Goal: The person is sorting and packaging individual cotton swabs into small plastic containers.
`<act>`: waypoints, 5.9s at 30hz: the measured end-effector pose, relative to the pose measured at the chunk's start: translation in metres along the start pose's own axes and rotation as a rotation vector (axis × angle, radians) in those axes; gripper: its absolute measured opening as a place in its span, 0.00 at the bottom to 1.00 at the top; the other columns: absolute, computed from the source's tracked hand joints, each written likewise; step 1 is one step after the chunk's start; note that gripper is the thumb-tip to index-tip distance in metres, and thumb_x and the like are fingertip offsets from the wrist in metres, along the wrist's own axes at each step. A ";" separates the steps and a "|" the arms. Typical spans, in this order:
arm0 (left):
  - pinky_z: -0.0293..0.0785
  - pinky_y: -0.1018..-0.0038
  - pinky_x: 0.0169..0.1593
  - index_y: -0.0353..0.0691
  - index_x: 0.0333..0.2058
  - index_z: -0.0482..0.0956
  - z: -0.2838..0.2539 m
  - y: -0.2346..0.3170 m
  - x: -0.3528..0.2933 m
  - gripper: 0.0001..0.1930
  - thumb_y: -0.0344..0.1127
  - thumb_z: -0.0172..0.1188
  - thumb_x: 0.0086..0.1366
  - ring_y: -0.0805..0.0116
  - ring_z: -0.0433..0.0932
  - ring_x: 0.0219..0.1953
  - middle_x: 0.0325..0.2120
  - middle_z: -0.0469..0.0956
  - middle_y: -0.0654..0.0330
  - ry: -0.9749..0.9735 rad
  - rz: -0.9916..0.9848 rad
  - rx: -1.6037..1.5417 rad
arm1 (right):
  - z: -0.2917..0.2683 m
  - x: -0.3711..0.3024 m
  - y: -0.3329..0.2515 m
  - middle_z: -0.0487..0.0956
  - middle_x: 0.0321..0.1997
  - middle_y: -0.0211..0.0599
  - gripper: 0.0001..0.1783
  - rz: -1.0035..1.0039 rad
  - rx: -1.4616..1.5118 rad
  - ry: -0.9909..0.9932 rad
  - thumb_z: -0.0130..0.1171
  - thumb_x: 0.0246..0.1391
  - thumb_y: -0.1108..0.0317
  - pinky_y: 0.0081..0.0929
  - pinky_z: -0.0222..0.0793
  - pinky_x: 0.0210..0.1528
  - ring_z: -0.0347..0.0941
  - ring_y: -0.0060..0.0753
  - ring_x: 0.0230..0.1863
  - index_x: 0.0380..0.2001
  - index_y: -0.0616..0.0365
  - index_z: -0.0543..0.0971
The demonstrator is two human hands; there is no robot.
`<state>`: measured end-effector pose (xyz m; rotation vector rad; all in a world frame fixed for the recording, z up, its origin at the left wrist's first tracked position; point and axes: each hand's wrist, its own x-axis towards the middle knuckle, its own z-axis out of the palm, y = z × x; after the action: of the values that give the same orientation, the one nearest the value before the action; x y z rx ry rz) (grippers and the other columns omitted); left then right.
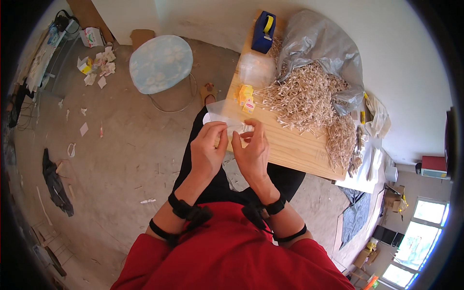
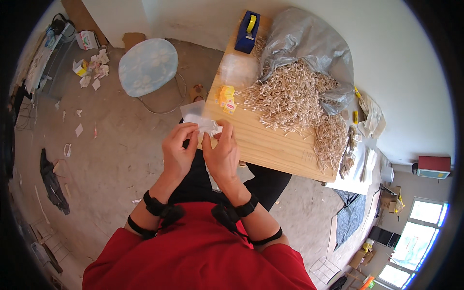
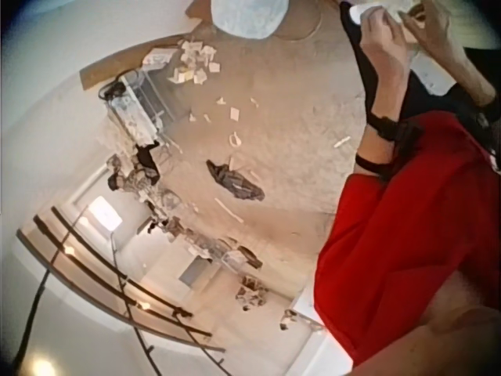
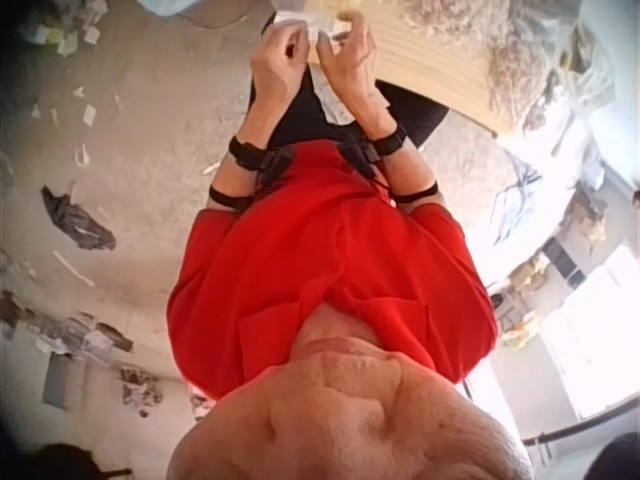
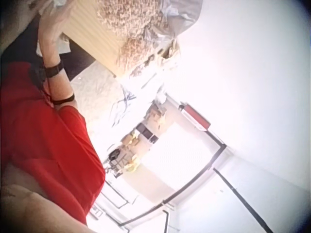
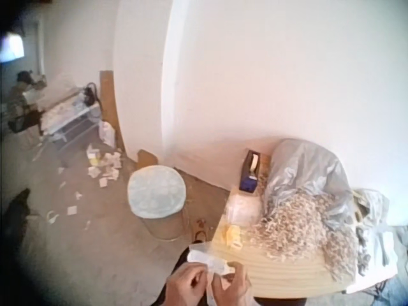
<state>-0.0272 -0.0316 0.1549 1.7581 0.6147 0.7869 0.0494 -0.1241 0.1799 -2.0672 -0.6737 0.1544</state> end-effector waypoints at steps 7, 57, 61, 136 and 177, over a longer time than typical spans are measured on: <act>0.79 0.71 0.37 0.34 0.37 0.78 -0.002 -0.014 -0.002 0.09 0.19 0.60 0.57 0.58 0.82 0.33 0.39 0.80 0.55 0.063 0.123 0.233 | 0.025 0.021 0.022 0.75 0.38 0.47 0.11 -0.269 -0.121 -0.067 0.58 0.52 0.78 0.44 0.72 0.33 0.74 0.56 0.33 0.40 0.59 0.73; 0.70 0.65 0.58 0.36 0.61 0.60 0.011 -0.157 -0.009 0.31 0.37 0.64 0.65 0.62 0.71 0.54 0.59 0.62 0.53 0.406 -0.375 -0.069 | 0.114 0.120 0.123 0.85 0.36 0.44 0.17 -0.004 -0.099 -0.763 0.69 0.46 0.63 0.34 0.76 0.44 0.82 0.43 0.39 0.41 0.57 0.84; 0.74 0.74 0.48 0.37 0.54 0.72 0.006 -0.170 -0.004 0.26 0.47 0.66 0.64 0.72 0.77 0.42 0.44 0.77 0.59 0.176 -0.750 -0.507 | 0.106 0.129 0.110 0.84 0.33 0.44 0.11 -0.066 -0.141 -0.825 0.69 0.46 0.63 0.36 0.75 0.43 0.81 0.45 0.37 0.32 0.57 0.85; 0.75 0.58 0.37 0.44 0.45 0.71 0.172 -0.083 -0.007 0.15 0.35 0.64 0.62 0.51 0.78 0.39 0.38 0.72 0.56 -0.414 0.141 0.489 | -0.065 0.001 0.225 0.75 0.36 0.40 0.06 0.191 -0.132 0.241 0.60 0.55 0.70 0.43 0.73 0.33 0.77 0.50 0.34 0.37 0.55 0.76; 0.62 0.59 0.58 0.45 0.48 0.74 0.160 -0.107 -0.026 0.18 0.31 0.63 0.59 0.57 0.68 0.55 0.49 0.71 0.61 -0.623 0.566 0.602 | -0.069 0.013 0.252 0.74 0.41 0.38 0.08 0.043 -0.275 -0.002 0.62 0.53 0.69 0.42 0.74 0.35 0.77 0.49 0.37 0.37 0.53 0.77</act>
<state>0.0746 -0.1161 0.0128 2.6340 -0.1061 0.3755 0.1865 -0.2750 0.0163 -2.3454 -0.6830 0.0918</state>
